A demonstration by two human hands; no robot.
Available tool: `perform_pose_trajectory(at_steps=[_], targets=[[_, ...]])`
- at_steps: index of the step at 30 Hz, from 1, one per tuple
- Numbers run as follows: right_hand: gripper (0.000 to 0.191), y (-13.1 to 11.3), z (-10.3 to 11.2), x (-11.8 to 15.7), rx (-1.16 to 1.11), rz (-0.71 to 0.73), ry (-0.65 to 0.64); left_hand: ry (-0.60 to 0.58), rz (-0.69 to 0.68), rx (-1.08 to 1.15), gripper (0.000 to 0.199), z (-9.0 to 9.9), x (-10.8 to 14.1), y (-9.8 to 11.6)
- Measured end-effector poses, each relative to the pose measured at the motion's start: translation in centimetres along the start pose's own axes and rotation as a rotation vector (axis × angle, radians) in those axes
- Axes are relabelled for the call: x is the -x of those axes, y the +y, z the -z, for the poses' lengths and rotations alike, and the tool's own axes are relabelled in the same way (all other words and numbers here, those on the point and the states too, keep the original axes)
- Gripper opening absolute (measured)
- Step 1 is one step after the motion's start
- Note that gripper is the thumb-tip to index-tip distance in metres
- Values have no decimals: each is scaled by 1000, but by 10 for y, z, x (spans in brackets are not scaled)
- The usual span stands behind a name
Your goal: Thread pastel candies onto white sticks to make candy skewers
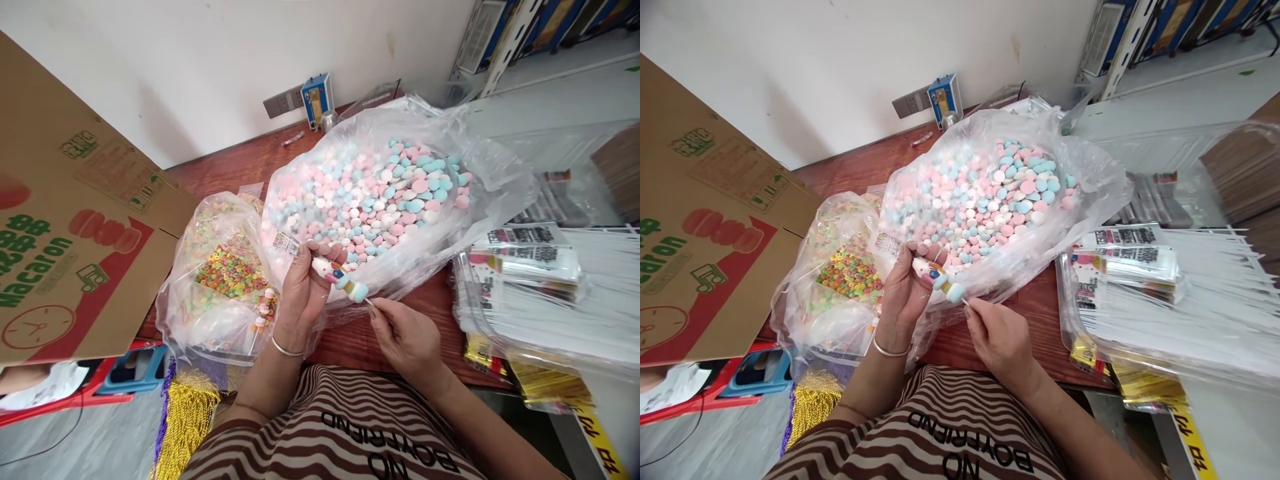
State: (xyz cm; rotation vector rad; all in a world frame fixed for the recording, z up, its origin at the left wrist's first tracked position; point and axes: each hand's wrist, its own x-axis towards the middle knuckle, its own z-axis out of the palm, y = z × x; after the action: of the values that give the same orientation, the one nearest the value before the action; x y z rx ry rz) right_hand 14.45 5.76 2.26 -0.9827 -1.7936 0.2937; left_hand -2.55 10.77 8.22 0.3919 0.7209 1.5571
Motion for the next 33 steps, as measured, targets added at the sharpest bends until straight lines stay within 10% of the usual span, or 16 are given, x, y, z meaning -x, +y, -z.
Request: perform_pose_trajectory(at_steps=[12, 18, 23, 30, 33], targets=[[15, -7, -8, 2, 148, 192, 45, 66, 50, 57, 17, -9, 21, -15], [11, -8, -10, 0, -82, -208, -82, 99, 23, 87, 19, -3, 14, -21], [10, 0, -11, 4, 148, 19, 20, 127, 40, 44, 25, -3, 10, -27], [32, 1, 2, -9, -970, -923, -243, 34, 93, -20, 31, -3, 9, -29], [37, 1, 2, -12, -1260, -1070, -344, 15, 70, -31, 28, -2, 6, -33]])
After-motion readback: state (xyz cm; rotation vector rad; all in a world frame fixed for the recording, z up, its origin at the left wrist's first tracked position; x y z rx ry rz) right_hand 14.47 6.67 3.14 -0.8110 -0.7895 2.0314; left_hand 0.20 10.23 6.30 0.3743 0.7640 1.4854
